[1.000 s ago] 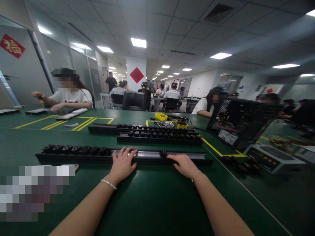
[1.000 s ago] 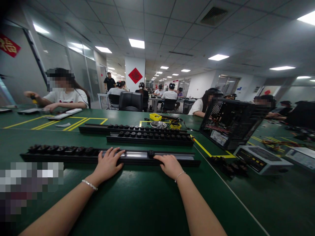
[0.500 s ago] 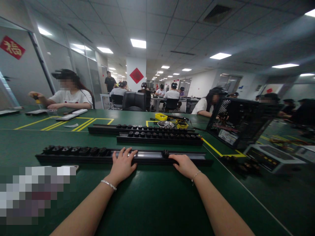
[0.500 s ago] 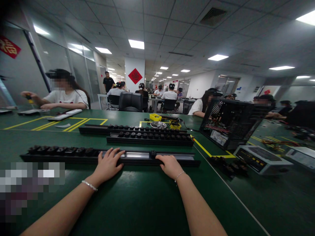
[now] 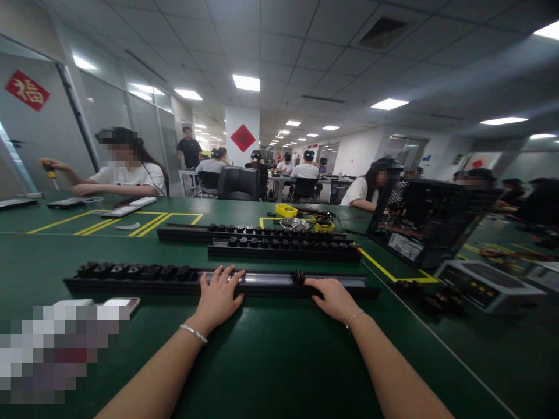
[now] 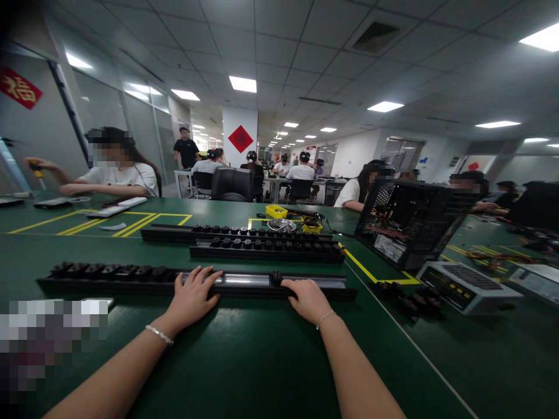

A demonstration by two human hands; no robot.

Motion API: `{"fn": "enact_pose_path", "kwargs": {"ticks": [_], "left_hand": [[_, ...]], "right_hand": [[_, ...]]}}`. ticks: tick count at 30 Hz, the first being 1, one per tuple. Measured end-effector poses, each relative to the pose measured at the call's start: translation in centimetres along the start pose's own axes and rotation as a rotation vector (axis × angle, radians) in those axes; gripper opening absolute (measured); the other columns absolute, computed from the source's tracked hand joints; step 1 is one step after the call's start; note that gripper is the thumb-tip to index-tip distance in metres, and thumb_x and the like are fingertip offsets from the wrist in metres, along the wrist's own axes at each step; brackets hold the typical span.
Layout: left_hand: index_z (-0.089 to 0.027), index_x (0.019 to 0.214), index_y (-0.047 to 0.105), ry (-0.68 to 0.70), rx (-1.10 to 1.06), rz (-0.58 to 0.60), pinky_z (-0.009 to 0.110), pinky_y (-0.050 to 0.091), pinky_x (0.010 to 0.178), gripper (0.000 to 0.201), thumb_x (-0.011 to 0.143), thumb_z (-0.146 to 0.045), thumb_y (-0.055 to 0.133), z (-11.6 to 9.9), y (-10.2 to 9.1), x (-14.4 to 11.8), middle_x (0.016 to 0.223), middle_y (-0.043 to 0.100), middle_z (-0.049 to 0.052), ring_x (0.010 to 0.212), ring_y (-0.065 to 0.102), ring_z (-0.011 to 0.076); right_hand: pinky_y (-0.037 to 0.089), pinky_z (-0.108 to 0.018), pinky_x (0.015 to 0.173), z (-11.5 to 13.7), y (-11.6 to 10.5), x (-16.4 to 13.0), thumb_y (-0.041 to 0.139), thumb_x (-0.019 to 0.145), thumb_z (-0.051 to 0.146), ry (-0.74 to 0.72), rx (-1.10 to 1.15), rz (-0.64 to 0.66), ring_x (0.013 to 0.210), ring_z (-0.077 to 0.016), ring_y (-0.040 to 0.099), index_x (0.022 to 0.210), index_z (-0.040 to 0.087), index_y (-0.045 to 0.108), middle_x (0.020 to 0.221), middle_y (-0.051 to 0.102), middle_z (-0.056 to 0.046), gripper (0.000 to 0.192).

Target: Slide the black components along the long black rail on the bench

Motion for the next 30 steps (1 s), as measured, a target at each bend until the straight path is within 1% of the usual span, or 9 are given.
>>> {"fn": "enact_pose_path", "kwargs": {"ticks": [7, 16, 23, 30], "left_hand": [[-0.033, 0.131, 0.046, 0.005, 0.002, -0.005, 0.063, 0.014, 0.104, 0.053, 0.078, -0.037, 0.049, 0.0, -0.1, 0.0, 0.14, 0.045, 0.006, 0.131, 0.032, 0.0329], [-0.033, 0.131, 0.046, -0.002, 0.006, 0.002, 0.063, 0.014, 0.104, 0.054, 0.077, -0.037, 0.05, -0.1, -0.2, 0.0, 0.14, 0.045, 0.006, 0.131, 0.032, 0.0321], [-0.033, 0.131, 0.046, 0.004, -0.001, -0.006, 0.063, 0.014, 0.104, 0.054, 0.077, -0.037, 0.05, -0.1, -0.2, 0.0, 0.14, 0.045, 0.006, 0.131, 0.032, 0.0323], [-0.033, 0.13, 0.046, 0.007, 0.0, -0.009, 0.063, 0.014, 0.104, 0.053, 0.078, -0.037, 0.05, -0.1, -0.1, 0.0, 0.14, 0.045, 0.006, 0.131, 0.032, 0.0325]], "right_hand": [[0.038, -0.037, 0.098, -0.2, -0.1, 0.2, 0.052, 0.077, 0.016, -0.006, 0.049, -0.003, 0.109, -0.0205, 0.057, 0.116, 0.024, 0.059, 0.113, 0.065, -0.004, 0.041], [0.042, -0.035, 0.093, -0.3, -0.5, 0.1, 0.052, 0.077, 0.018, -0.017, 0.072, -0.042, 0.102, -0.0212, 0.06, 0.11, 0.021, 0.062, 0.109, 0.067, -0.006, 0.034], [0.042, -0.035, 0.094, -0.8, -0.9, -0.3, 0.053, 0.076, 0.019, -0.009, 0.044, -0.076, 0.102, -0.0211, 0.061, 0.111, 0.024, 0.063, 0.107, 0.068, -0.004, 0.037], [0.041, -0.035, 0.095, -1.1, -0.7, -0.2, 0.052, 0.076, 0.018, 0.0, 0.078, -0.066, 0.103, -0.0207, 0.06, 0.11, 0.023, 0.064, 0.11, 0.067, -0.005, 0.036]]}}
Point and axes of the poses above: each hand's wrist, its own x-axis towards the middle knuckle, its own y-axis out of the palm, z = x × y, the point moved 10 cm from there along x, towards the middle knuckle
